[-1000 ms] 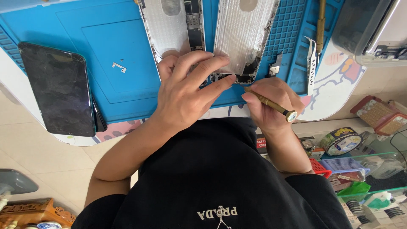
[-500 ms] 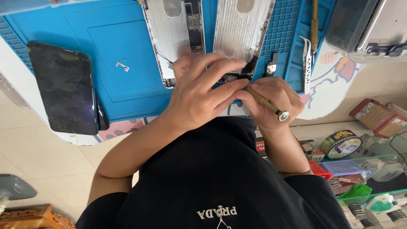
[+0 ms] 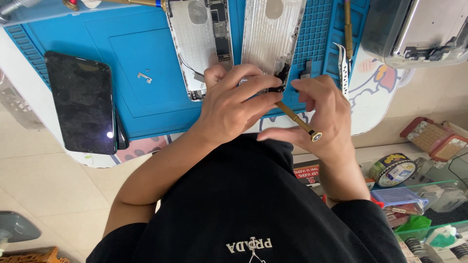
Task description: The recorder is repairing internal components of a mobile phone on a workstation.
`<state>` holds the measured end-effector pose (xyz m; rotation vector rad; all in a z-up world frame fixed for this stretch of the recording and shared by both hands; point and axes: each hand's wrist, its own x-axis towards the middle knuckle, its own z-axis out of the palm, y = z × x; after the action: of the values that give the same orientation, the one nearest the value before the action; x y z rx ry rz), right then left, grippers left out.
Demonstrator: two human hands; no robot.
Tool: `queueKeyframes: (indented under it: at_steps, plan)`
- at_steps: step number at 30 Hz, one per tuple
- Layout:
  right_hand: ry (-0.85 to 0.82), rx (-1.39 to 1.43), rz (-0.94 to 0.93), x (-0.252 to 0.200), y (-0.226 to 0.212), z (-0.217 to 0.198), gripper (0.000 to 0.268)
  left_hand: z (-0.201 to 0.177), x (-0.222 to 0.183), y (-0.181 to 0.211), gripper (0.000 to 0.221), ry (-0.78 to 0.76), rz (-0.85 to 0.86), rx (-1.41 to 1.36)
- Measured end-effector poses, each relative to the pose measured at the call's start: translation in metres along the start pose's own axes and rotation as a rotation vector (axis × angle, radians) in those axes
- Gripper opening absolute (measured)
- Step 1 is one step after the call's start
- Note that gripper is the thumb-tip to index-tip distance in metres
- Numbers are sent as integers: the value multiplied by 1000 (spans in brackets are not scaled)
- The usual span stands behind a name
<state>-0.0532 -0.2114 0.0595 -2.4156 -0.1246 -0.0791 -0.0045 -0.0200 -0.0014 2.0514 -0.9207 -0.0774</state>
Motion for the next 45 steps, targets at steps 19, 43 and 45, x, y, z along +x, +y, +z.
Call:
queueKeyframes:
  at_steps: [19, 43, 45]
  plan:
    - [-533, -345, -355, 34, -20, -47, 20, -7, -5, -4, 23, 37, 16, 21]
    - [-530, -514, -238, 30, -35, -40, 18, -11, -12, -9, 20, 1, -31, 91]
    - [-495, -464, -209, 37, -39, -40, 23, -11, -12, -9, 20, -6, -38, 104]
